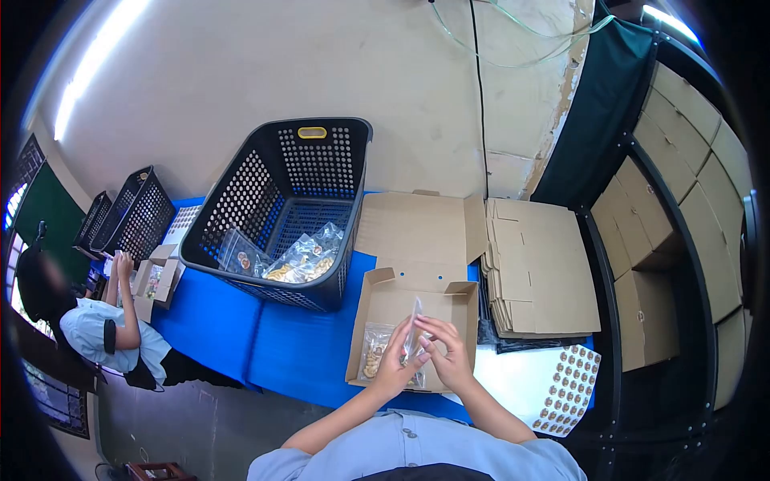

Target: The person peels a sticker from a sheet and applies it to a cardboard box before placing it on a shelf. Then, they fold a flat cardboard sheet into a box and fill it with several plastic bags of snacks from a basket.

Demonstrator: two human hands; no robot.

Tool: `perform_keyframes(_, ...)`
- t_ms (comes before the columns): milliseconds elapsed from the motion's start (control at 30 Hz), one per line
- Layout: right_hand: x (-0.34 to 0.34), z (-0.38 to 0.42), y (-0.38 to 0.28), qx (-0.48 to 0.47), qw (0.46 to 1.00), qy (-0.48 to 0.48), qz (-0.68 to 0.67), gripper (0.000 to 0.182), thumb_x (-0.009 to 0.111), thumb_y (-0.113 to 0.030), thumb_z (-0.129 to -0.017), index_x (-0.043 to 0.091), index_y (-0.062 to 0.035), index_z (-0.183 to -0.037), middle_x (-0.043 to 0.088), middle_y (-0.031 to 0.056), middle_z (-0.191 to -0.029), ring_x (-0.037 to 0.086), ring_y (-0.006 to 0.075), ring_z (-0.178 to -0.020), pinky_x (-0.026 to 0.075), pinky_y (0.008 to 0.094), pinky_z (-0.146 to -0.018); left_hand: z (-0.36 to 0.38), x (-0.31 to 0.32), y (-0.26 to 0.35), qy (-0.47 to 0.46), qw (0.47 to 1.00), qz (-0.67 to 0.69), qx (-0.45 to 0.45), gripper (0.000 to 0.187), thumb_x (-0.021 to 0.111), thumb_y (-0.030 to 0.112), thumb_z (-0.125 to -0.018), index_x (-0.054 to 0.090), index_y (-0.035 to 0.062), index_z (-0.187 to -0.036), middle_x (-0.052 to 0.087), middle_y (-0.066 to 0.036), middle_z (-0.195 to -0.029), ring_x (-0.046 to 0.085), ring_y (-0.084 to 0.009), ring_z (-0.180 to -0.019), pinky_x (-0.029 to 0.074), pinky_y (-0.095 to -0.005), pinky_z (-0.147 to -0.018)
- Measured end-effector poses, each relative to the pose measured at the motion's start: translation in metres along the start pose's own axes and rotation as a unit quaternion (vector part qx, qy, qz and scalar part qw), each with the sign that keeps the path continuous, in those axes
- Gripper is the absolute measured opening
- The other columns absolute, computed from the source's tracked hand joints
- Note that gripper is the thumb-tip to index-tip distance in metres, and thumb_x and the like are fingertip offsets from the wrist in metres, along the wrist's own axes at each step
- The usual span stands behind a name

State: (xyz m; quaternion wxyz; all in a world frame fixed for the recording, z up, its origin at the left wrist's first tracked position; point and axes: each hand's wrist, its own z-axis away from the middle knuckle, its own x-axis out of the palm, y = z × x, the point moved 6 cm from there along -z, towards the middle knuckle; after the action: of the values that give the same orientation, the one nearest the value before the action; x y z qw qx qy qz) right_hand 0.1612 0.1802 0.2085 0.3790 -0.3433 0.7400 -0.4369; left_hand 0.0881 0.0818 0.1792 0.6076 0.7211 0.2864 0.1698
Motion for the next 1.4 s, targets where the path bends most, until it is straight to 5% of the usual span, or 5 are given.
perform_keyframes(167,-0.018,-0.004,0.002,0.065,0.959,0.274,0.017,0.047,0.077,-0.017,-0.071,0.063,-0.0047,-0.115,0.058,0.0142,-0.120,0.047,0.0260,-0.120,0.039,0.0396,-0.098,-0.001,0.004,0.002,-0.051,0.995,0.071,-0.052,0.050,0.066,0.021,-0.086,0.051,0.0023,-0.130,0.058,-0.012,-0.123,0.053,-0.0180,-0.117,0.026,-0.0404,-0.110)
perform_keyframes(267,-0.015,-0.002,0.044,0.079,0.996,0.042,0.003,0.033,0.076,-0.013,-0.072,0.069,-0.0024,-0.102,0.063,0.0128,-0.113,0.053,0.0243,-0.113,0.042,0.0370,-0.095,-0.003,-0.002,-0.012,-0.063,0.996,0.036,-0.058,0.034,0.065,0.016,-0.088,0.061,0.0009,-0.118,0.064,-0.011,-0.117,0.056,-0.0170,-0.112,0.031,-0.0387,-0.107)
perform_keyframes(533,-0.006,0.000,0.042,0.179,0.972,-0.063,-0.137,0.030,0.053,-0.024,-0.096,0.065,-0.0034,-0.114,0.067,0.0123,-0.110,0.060,0.0189,-0.105,0.044,0.0329,-0.094,-0.007,-0.019,-0.019,-0.144,0.987,0.040,-0.055,0.040,0.042,0.030,-0.100,0.055,0.0031,-0.126,0.062,-0.014,-0.118,0.057,-0.0210,-0.112,0.016,-0.0438,-0.114)
perform_keyframes(1100,0.055,-0.037,0.060,0.126,0.992,-0.015,0.013,0.041,0.045,-0.013,-0.097,0.045,-0.0044,-0.137,0.050,0.0171,-0.128,0.048,0.0277,-0.119,0.039,0.0344,-0.100,-0.031,-0.056,-0.067,-0.019,0.998,0.056,-0.017,0.067,0.068,0.024,-0.084,0.037,0.0045,-0.140,0.031,-0.015,-0.149,0.028,-0.0285,-0.138,0.021,-0.0397,-0.112)
perform_keyframes(1400,0.072,-0.083,0.075,0.195,0.960,0.198,-0.025,0.028,0.065,0.004,-0.078,0.064,0.0002,-0.105,0.053,0.0112,-0.116,0.054,0.0209,-0.102,0.044,0.0329,-0.090,-0.040,-0.092,-0.110,0.128,0.951,0.239,-0.150,0.010,0.060,0.009,-0.092,0.063,0.0003,-0.095,0.066,-0.010,-0.097,0.062,-0.0153,-0.093,0.048,-0.0270,-0.083)
